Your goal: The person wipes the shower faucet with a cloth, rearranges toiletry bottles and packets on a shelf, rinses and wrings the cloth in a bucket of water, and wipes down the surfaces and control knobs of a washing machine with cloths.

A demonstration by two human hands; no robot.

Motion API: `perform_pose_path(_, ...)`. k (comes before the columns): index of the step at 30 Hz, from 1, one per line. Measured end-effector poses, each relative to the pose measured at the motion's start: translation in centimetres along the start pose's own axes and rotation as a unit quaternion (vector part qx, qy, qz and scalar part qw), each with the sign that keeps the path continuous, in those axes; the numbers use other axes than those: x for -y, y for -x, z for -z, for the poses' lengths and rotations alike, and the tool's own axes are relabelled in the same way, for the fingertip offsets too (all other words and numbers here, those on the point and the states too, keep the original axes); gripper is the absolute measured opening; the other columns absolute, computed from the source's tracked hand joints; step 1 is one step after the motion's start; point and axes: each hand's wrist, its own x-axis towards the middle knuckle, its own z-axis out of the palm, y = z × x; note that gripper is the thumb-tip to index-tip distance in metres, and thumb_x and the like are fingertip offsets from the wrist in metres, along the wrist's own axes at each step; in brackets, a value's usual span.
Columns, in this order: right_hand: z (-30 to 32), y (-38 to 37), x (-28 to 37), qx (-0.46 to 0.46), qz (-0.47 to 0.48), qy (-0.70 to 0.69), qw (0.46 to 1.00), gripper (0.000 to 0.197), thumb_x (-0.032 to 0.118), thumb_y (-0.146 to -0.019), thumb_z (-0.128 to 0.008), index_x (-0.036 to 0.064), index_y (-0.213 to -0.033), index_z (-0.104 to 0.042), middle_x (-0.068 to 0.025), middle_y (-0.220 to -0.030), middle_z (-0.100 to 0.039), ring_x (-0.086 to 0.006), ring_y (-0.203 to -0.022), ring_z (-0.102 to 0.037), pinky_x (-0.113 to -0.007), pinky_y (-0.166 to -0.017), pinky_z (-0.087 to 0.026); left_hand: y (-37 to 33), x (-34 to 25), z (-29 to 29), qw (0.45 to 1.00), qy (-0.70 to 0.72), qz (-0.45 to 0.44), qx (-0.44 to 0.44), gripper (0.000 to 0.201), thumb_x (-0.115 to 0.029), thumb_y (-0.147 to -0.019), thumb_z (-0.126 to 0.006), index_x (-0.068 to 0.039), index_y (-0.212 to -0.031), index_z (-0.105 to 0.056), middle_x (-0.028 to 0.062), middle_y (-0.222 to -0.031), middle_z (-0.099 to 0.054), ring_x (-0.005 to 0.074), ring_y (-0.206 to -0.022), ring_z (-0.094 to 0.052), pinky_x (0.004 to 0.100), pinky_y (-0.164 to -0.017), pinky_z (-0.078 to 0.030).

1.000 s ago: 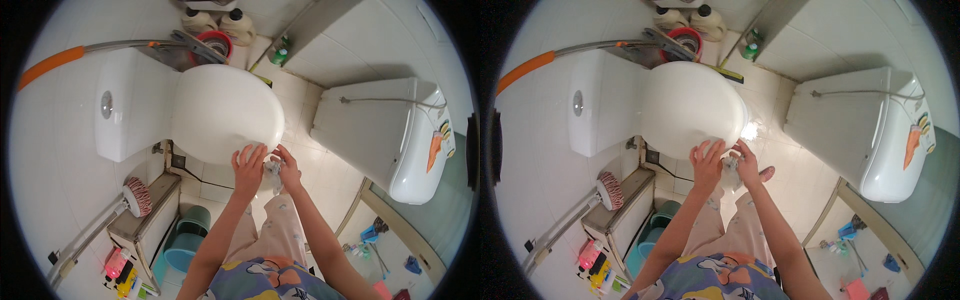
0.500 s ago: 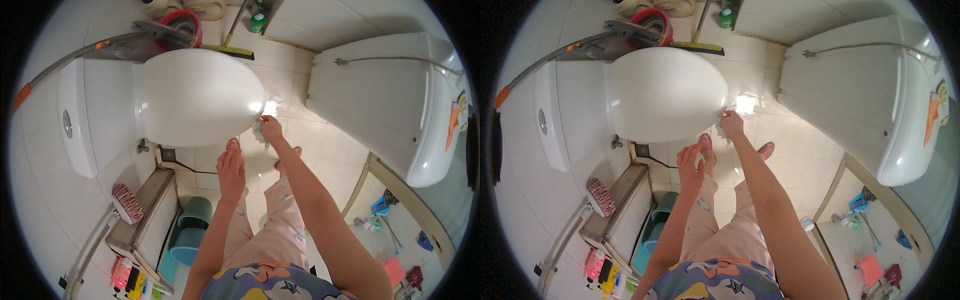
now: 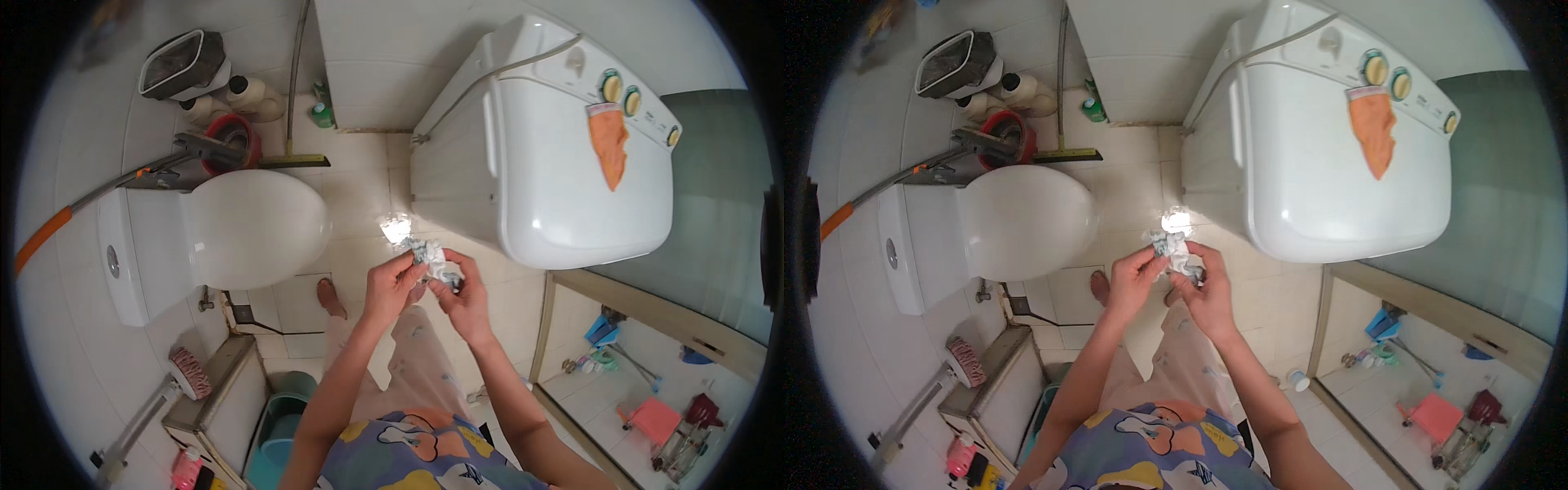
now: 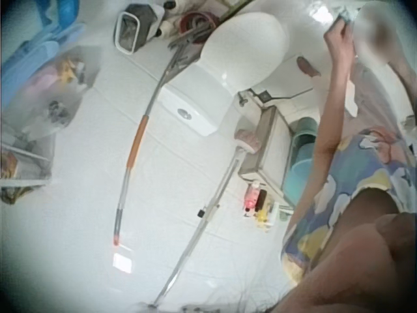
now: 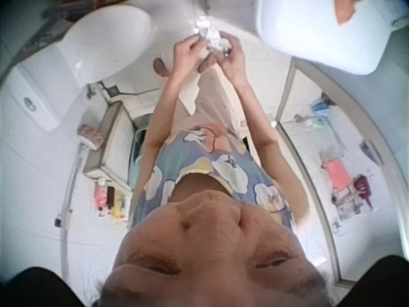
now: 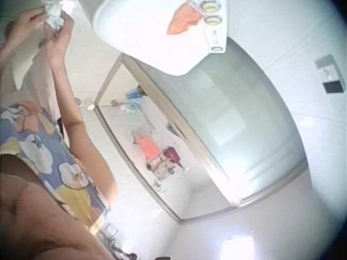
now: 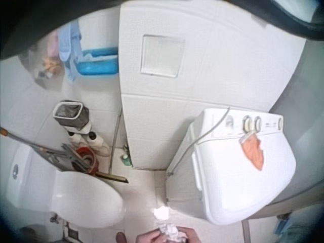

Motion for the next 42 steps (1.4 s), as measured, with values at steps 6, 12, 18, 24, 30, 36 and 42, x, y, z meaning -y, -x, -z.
perform_pose_path(6,10.8,0.5,8.5,-0.029,0.243,0.3,0.922,0.025,-0.005,-0.082,-0.063,0.0033,-0.105,-0.064,0.0005,-0.083,-0.06,-0.0082,-0.065,-0.054,-0.024,-0.059,-0.045,-2.6,-4.5,-4.0,0.984,0.147,0.047,-0.092,0.022,-0.018,-0.092,-0.061,0.002,-0.084,-0.063,-0.0075,-0.065,-0.046,0.0023,-0.062,-0.037,0.0193,-0.054,-0.032)
perform_pose_path(12,15.0,-0.5,10.2,0.005,0.08,0.02,0.997,0.023,0.001,-0.083,-0.063,0.0033,-0.106,-0.064,-0.0012,-0.085,-0.059,-0.0092,-0.072,-0.053,-0.023,-0.063,-0.044,-2.6,-6.3,-8.5,0.966,0.181,0.035,-0.179,0.021,-0.018,-0.092,-0.062,0.001,-0.098,-0.066,-0.0059,-0.075,-0.054,0.0021,-0.066,-0.042,0.0191,-0.058,-0.037)
perform_pose_path(18,14.5,-5.6,11.0,-0.051,0.335,0.294,0.894,0.046,0.009,-0.081,-0.064,0.0049,-0.125,-0.054,-0.0132,-0.137,-0.047,-0.0304,-0.127,-0.043,-0.04,-0.105,-0.034,-3.4,-5.6,-16.2,0.978,0.021,-0.1,-0.181,0.045,-0.011,-0.092,-0.057,-0.005,-0.135,-0.046,0.0162,-0.137,-0.043,0.0298,-0.125,-0.041,0.0379,-0.099,-0.039)
perform_pose_path(24,14.9,-9.5,7.4,-0.071,0.348,0.422,0.834,0.047,0.015,-0.088,-0.056,0.003,-0.132,-0.048,-0.0151,-0.143,-0.041,-0.0327,-0.134,-0.035,-0.045,-0.11,-0.026,-9.8,-8.1,-16.5,0.972,-0.03,-0.168,-0.159,0.051,-0.002,-0.094,-0.044,-0.011,-0.144,-0.036,0.0163,-0.154,-0.02,0.0378,-0.142,-0.016,0.0438,-0.113,-0.022)
perform_pose_path(30,14.4,-9.7,6.2,-0.104,0.366,0.448,0.809,0.05,0.014,-0.084,-0.056,0.0024,-0.132,-0.047,-0.0174,-0.14,-0.043,-0.0342,-0.134,-0.035,-0.048,-0.111,-0.023,-19.9,-10.5,-14.0,0.96,-0.032,-0.195,-0.196,0.048,-0.002,-0.094,-0.042,-0.01,-0.141,-0.039,0.0178,-0.151,-0.024,0.0392,-0.14,-0.021,0.043,-0.112,-0.025)
perform_pose_path(36,13.4,-10.4,9.2,-0.089,0.272,0.386,0.877,0.055,0.014,-0.082,-0.059,0.0036,-0.134,-0.045,-0.0181,-0.14,-0.041,-0.0325,-0.133,-0.034,-0.048,-0.112,-0.019,-16.1,-9.0,-12.7,0.974,-0.086,-0.174,-0.113,0.05,0.0,-0.09,-0.048,-0.011,-0.139,-0.043,0.0168,-0.147,-0.035,0.0395,-0.137,-0.026,0.042,-0.111,-0.027)
perform_pose_path(42,12.2,-11.2,9.0,-0.142,0.27,0.472,0.827,0.056,0.018,-0.083,-0.057,0.0042,-0.136,-0.044,-0.0174,-0.141,-0.04,-0.0322,-0.135,-0.032,-0.05,-0.113,-0.014,-19.3,-9.5,-11.1,0.943,-0.176,-0.215,-0.182,0.051,0.006,-0.08,-0.055,-0.01,-0.129,-0.055,0.0116,-0.139,-0.047,0.0346,-0.122,-0.043,0.0386,-0.1,-0.036)
